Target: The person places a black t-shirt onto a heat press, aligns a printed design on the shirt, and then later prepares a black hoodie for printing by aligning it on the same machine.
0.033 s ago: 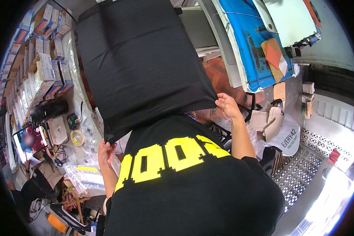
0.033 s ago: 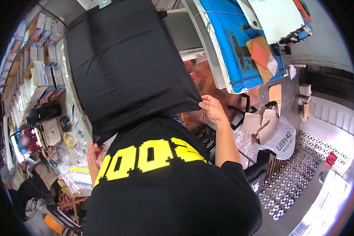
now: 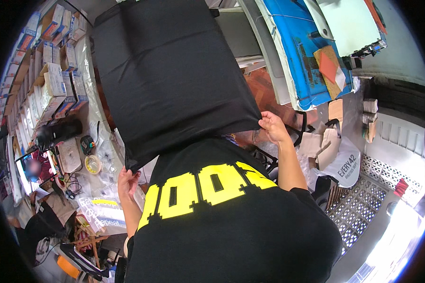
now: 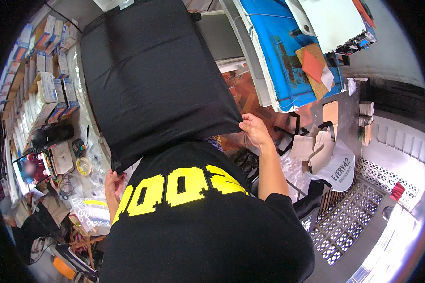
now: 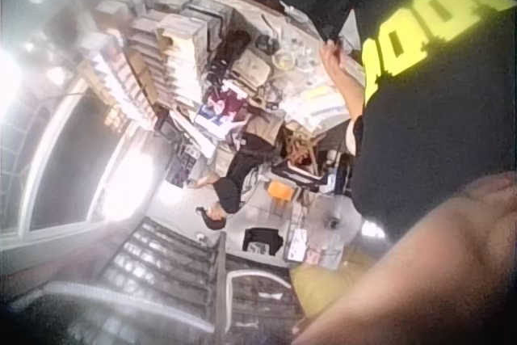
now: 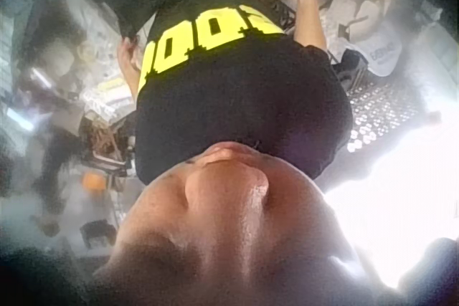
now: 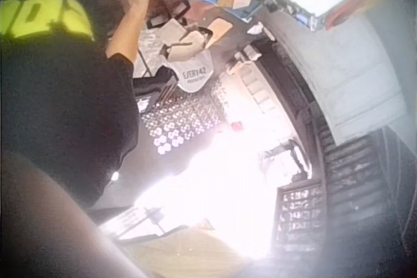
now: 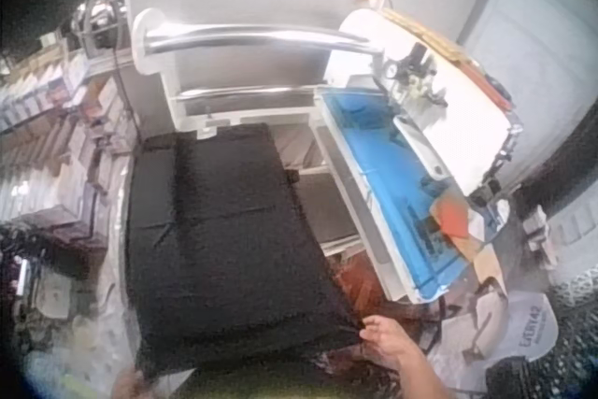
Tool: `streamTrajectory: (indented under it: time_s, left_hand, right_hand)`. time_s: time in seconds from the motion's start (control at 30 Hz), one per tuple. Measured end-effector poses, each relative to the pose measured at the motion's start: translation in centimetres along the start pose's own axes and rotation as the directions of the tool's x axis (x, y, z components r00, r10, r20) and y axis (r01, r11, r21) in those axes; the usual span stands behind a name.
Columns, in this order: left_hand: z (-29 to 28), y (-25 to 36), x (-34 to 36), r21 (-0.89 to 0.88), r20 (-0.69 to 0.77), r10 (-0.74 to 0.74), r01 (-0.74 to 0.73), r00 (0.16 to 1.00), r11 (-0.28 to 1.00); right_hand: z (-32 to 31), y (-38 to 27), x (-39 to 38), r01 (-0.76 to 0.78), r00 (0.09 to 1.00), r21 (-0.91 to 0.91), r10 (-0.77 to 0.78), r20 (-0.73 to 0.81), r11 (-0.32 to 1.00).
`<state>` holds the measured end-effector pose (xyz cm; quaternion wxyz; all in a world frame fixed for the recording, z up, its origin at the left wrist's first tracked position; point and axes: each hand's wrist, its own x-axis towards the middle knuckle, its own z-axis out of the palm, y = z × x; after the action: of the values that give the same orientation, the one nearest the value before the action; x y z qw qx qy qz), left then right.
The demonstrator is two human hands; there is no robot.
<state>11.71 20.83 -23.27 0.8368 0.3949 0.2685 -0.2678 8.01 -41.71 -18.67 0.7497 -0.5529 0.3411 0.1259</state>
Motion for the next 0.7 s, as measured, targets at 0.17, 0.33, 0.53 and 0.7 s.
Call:
streamTrajectory:
  time_s: [0.17,0.33,0.53,0.7]
  left_hand:
    - [-3.2,-0.1,1.2,0.297,-0.118,-0.256,0.28,0.959,0.913]
    - [6.8,2.1,10.3,0.15,-0.149,0.139,-0.116,0.979,0.982]
    - [5.9,4.7,12.6,0.154,0.046,-0.159,0.15,0.986,0.977]
    - [2.4,4.8,10.2,-0.085,-0.003,0.097,-0.097,0.995,0.992]
  right_hand:
    - [1.9,-0.6,1.3,-0.204,0.976,-0.328,0.165,-0.141,0.923]
    - [6.9,-2.8,8.1,0.0,0.997,-0.093,-0.007,-0.079,0.996]
    - [7.1,-4.6,10.7,0.013,0.992,-0.034,-0.009,0.129,0.999]
    - [6.1,-5.3,8.5,0.039,0.998,0.065,-0.036,-0.052,0.997]
